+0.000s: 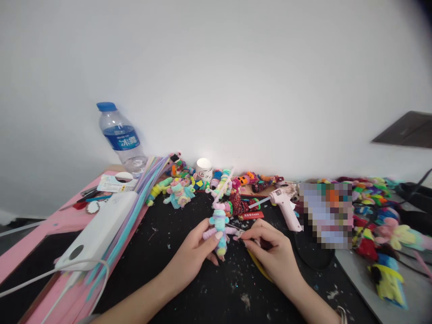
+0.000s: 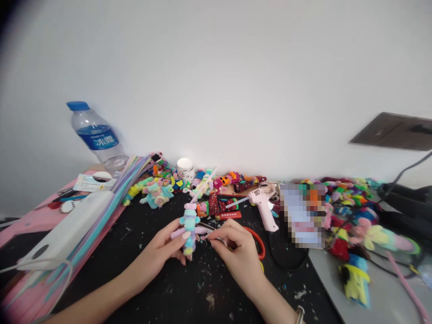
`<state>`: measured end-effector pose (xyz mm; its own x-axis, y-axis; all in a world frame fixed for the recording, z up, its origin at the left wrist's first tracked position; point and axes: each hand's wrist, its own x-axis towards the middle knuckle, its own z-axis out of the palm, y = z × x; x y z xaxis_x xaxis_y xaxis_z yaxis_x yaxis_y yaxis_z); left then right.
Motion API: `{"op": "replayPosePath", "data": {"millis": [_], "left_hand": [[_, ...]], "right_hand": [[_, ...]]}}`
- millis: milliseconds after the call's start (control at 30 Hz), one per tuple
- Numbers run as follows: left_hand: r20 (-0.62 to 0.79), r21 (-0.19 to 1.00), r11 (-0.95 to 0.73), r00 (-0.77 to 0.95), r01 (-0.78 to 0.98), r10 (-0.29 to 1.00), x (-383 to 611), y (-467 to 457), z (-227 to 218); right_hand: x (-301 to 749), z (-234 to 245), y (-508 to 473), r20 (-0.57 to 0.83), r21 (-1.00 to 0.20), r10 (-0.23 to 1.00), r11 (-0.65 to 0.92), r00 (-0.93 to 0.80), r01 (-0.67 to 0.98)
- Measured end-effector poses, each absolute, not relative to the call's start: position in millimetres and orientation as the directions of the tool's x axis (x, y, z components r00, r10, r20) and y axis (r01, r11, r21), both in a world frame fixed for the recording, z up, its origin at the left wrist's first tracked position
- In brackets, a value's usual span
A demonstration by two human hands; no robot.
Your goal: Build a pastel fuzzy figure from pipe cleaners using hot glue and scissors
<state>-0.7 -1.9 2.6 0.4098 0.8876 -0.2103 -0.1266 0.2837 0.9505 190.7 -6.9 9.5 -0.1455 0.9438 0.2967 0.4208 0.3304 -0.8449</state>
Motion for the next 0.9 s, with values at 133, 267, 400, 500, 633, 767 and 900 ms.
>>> {"op": "replayPosePath", "data": {"millis": [133, 267, 400, 500, 633, 767, 900], "left_hand": [[-0.192, 0.952, 0.283, 0.496, -0.114, 0.847, 0.1, -4.2, 2.7], [-0.196, 0.969, 0.245, 0.535, -0.022, 0.822, 2.2, -5.7, 3.1], [-0.205, 0.976, 0.212, 0.538, 0.050, 0.818, 4.6, -6.8, 4.1], [-0.207, 0.978, 0.192, 0.523, 0.082, 0.827, 5.3, -8.1, 5.2], [-0.207, 0.978, 0.184, 0.505, 0.096, 0.838, 6.0, -10.1, 5.9], [-0.206, 0.979, 0.178, 0.494, 0.104, 0.845, 7.1, -11.5, 5.8], [-0.203, 0.979, 0.170, 0.484, 0.112, 0.851, 7.5, -12.3, 5.5]], "right_hand": [[190.7, 11.8, -11.6, 0.359, -0.826, 0.925, 0.377, -0.126, 0.418], [191.5, 15.1, -14.7, 0.431, -0.770, 0.890, 0.448, -0.147, 0.453], [189.9, 17.6, -15.4, 0.520, -0.694, 0.831, 0.547, -0.200, 0.468], [188.4, 18.7, -15.8, 0.546, -0.648, 0.804, 0.584, -0.236, 0.489], [187.7, 19.0, -16.0, 0.557, -0.580, 0.783, 0.606, -0.277, 0.544], [188.3, 18.5, -15.7, 0.556, -0.517, 0.769, 0.618, -0.316, 0.593], [189.9, 16.7, -16.5, 0.549, -0.481, 0.760, 0.627, -0.348, 0.613]]}}
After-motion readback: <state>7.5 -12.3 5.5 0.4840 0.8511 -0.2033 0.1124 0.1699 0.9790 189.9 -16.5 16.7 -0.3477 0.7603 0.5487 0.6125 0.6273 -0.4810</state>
